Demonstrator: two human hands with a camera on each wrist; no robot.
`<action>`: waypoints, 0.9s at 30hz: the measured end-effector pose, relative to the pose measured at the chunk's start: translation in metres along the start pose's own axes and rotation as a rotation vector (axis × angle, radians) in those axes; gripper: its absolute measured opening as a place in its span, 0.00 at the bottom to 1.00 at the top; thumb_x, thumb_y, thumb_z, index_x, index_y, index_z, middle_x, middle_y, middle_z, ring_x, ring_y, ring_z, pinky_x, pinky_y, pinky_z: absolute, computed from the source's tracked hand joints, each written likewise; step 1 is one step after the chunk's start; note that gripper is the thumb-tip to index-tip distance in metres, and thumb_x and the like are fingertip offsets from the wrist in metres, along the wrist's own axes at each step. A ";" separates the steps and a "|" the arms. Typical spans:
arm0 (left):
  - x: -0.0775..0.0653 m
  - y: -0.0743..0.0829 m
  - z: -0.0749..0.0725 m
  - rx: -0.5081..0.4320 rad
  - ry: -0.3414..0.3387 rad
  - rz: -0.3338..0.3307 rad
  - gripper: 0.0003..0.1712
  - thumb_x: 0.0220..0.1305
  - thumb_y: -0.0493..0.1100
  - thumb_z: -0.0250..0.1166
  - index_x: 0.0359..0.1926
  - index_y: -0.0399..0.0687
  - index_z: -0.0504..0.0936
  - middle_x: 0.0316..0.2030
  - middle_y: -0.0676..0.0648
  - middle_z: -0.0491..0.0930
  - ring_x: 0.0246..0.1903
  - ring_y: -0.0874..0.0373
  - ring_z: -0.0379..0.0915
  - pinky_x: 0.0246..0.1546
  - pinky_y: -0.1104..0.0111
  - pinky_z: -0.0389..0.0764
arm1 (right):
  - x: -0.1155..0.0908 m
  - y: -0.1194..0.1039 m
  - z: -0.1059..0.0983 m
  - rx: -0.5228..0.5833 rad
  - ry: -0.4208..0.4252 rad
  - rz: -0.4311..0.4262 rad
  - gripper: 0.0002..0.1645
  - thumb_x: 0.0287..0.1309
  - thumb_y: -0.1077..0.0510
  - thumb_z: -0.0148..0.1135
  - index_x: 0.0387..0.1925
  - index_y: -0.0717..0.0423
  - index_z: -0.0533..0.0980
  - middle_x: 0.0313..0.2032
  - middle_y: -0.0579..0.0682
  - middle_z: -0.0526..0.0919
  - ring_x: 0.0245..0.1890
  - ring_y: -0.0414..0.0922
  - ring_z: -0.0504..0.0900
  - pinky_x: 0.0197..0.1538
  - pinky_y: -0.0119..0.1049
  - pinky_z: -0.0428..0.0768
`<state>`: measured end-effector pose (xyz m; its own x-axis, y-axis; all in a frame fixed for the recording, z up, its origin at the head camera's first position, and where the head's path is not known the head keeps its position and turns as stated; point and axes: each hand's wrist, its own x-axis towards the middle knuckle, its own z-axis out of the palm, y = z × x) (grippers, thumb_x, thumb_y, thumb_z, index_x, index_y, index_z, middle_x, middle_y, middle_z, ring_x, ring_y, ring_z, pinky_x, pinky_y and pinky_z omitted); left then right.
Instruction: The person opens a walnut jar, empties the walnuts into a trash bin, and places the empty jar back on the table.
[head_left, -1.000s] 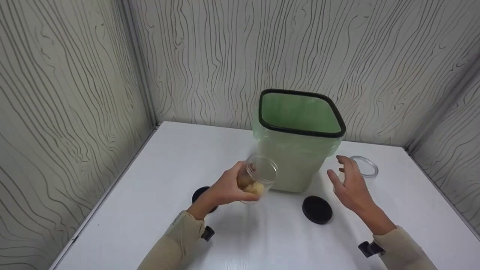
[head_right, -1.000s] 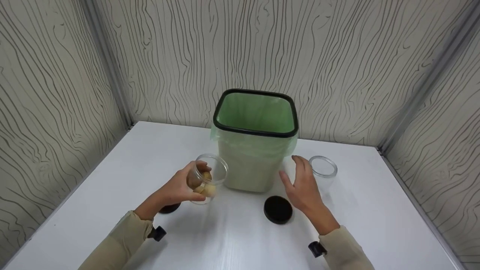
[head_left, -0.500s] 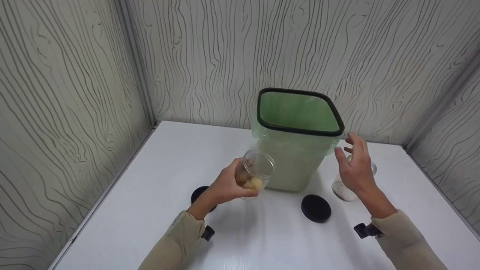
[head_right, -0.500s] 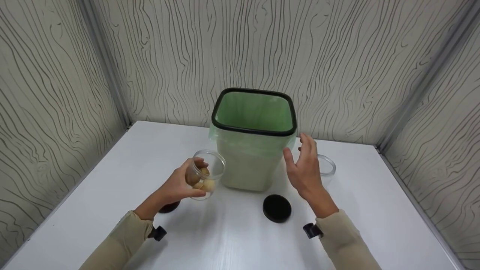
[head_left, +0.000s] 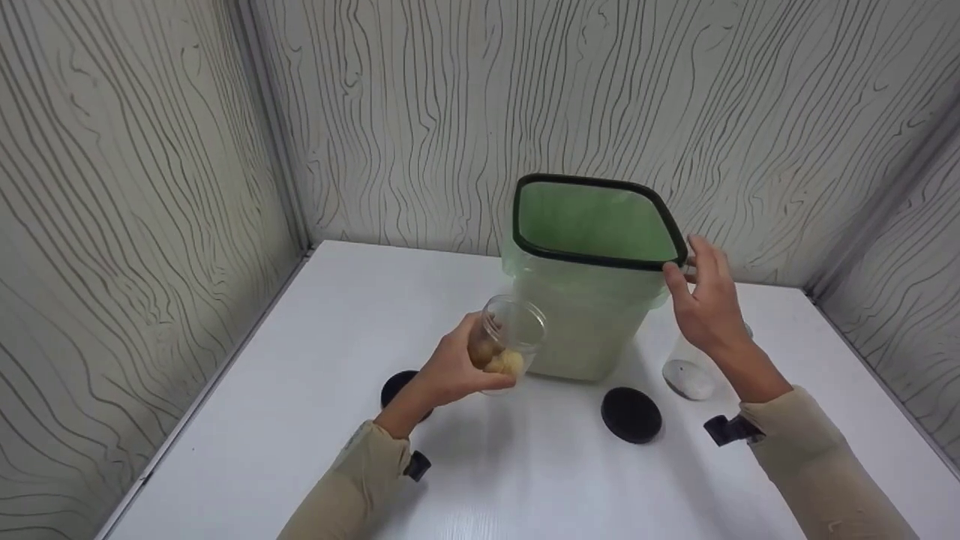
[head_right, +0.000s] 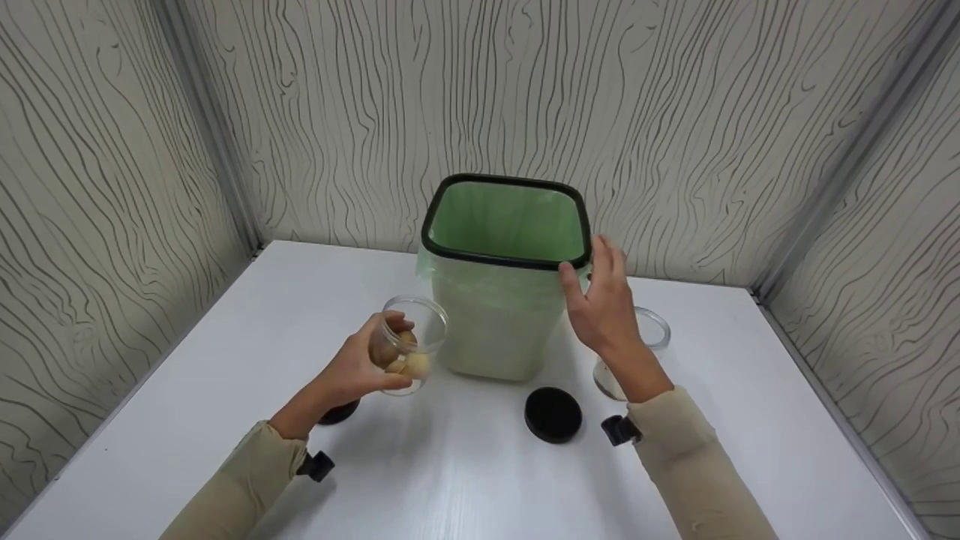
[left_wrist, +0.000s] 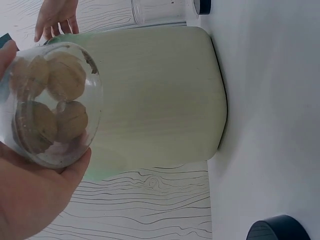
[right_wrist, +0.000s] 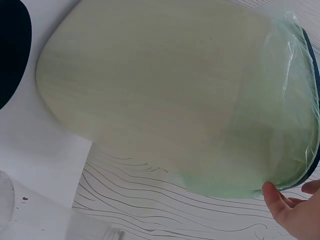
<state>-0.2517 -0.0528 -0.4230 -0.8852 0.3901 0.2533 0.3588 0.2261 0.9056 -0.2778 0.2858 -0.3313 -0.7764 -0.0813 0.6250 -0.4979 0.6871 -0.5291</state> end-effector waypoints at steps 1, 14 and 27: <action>0.000 0.001 0.000 -0.003 0.000 -0.001 0.53 0.44 0.52 0.77 0.67 0.52 0.57 0.59 0.50 0.67 0.54 0.53 0.67 0.54 0.56 0.72 | 0.002 -0.001 -0.001 -0.003 -0.011 0.005 0.34 0.70 0.51 0.45 0.69 0.67 0.53 0.64 0.68 0.55 0.57 0.63 0.65 0.55 0.57 0.67; 0.001 0.004 -0.004 0.003 0.019 -0.004 0.53 0.45 0.52 0.76 0.68 0.49 0.56 0.59 0.49 0.67 0.55 0.52 0.67 0.54 0.55 0.72 | 0.023 -0.002 0.002 -0.031 -0.067 0.047 0.36 0.71 0.44 0.40 0.66 0.68 0.57 0.62 0.69 0.60 0.58 0.62 0.63 0.57 0.60 0.62; 0.004 0.017 -0.020 0.017 0.095 0.066 0.52 0.45 0.51 0.76 0.68 0.47 0.57 0.59 0.48 0.68 0.55 0.54 0.68 0.51 0.61 0.74 | 0.030 -0.002 0.006 -0.034 -0.107 0.069 0.35 0.73 0.50 0.34 0.69 0.72 0.50 0.67 0.70 0.53 0.68 0.63 0.51 0.66 0.58 0.50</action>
<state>-0.2553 -0.0658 -0.3999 -0.8832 0.3189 0.3440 0.4215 0.2178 0.8803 -0.3022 0.2770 -0.3149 -0.8458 -0.1082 0.5224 -0.4300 0.7179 -0.5475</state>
